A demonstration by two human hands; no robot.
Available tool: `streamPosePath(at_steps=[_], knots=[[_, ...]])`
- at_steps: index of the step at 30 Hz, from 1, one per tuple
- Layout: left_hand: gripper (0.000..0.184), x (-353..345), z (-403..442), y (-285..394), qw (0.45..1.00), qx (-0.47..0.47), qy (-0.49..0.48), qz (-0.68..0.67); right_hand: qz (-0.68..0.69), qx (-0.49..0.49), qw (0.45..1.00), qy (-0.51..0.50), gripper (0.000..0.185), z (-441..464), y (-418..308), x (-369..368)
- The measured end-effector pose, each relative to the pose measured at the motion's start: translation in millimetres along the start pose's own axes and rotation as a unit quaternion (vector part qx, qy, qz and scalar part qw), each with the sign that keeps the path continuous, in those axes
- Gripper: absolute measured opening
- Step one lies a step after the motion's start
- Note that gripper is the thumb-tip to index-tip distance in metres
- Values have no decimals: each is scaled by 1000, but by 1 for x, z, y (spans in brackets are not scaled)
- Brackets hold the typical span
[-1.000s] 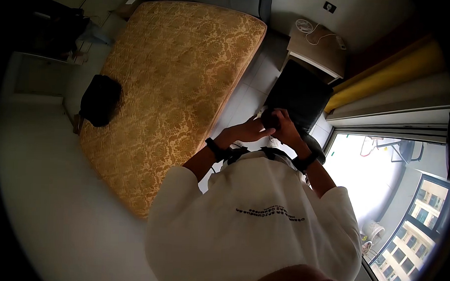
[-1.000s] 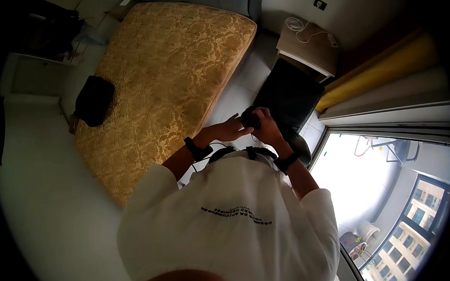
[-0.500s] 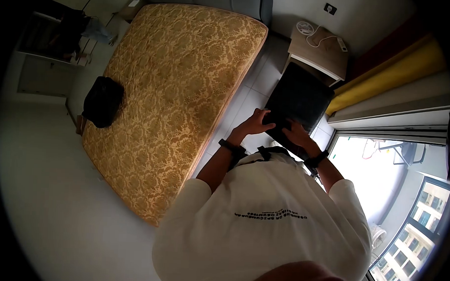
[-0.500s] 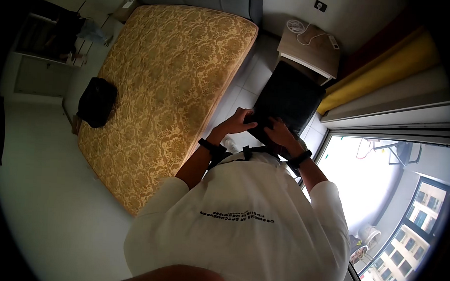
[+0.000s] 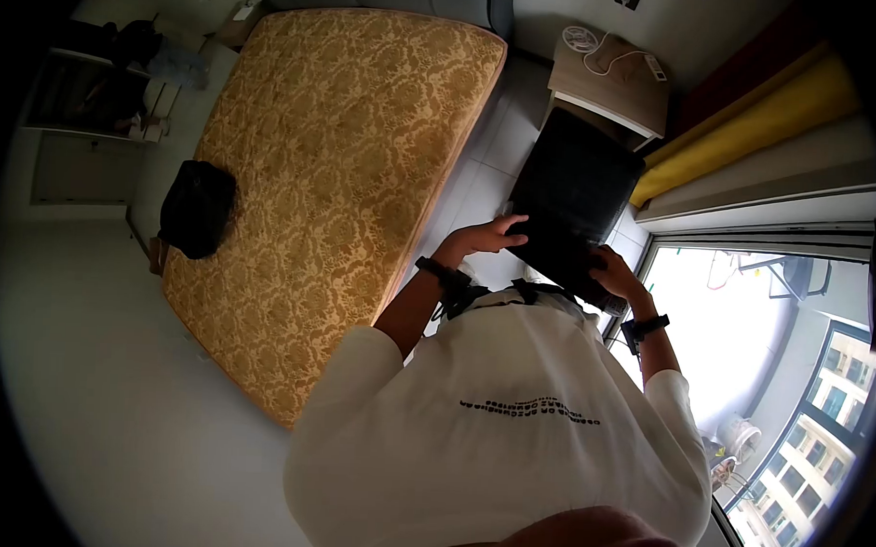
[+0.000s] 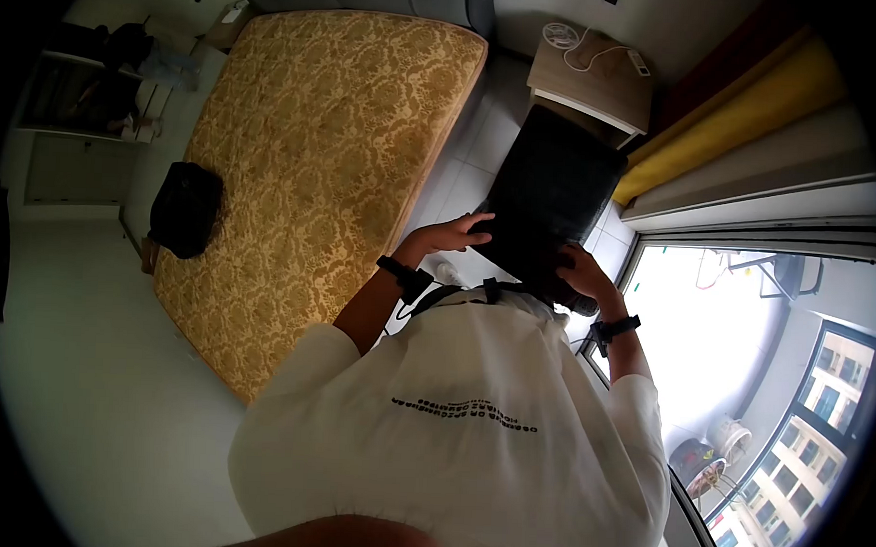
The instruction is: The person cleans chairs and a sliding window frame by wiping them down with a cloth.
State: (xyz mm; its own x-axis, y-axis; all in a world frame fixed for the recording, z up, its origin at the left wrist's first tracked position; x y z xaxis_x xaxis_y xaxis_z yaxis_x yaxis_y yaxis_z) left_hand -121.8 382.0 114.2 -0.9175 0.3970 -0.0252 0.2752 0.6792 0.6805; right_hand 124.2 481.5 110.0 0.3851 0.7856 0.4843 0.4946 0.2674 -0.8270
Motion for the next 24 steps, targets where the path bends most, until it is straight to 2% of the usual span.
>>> streamPosePath(at_steps=[3,5,6,8,10,12,14,15,17,19,21,23,24], knots=[[83,3,10,-12,1000,-11,11,-12,-53,-26,998,-33,54,-10,-24,22],[87,7,13,-11,998,-52,36,32,-72,-49,989,-117,53,1,-45,14],[87,9,10,-11,998,-50,36,31,-87,-18,990,-110,49,11,-45,7],[100,6,-12,11,985,-112,33,130,-91,16,992,-86,49,31,-58,-12],[106,11,7,-7,986,-121,-7,116,-95,49,993,-58,49,51,-79,-29],[113,8,20,-26,985,-132,-47,101,-139,202,969,-27,51,69,-124,-44],[112,18,28,-34,984,-149,24,95,-140,176,974,-30,51,81,-152,-53],[112,18,33,-39,984,-150,24,95,-140,151,978,-34,52,86,-156,-54],[106,21,35,-40,975,-199,57,83,-151,156,976,-12,52,93,-150,-56],[103,19,37,-44,976,-195,63,70,-163,162,973,9,52,92,-141,-56],[100,20,35,-42,977,-191,68,57,-109,178,978,5,47,82,-129,-49],[96,13,27,-30,983,-144,0,111,-91,188,978,-17,45,73,-103,-43],[97,13,28,-32,980,-158,-1,121,-68,196,978,-35,43,64,-88,-41]])
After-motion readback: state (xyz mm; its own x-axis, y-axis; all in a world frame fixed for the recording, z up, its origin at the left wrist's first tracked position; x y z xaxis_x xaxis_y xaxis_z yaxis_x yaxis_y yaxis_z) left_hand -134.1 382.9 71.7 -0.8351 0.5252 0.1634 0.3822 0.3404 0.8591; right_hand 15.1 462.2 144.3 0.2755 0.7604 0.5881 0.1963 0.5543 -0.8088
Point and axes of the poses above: each hand's wrist, its own z-axis towards the middle knuckle, its own x-axis out of the back of the hand, y = z × x, the point moved 8 cm from there along z, towards the middle knuckle, and after that the axes turned 10 degrees about x, right-handed, at the moved point
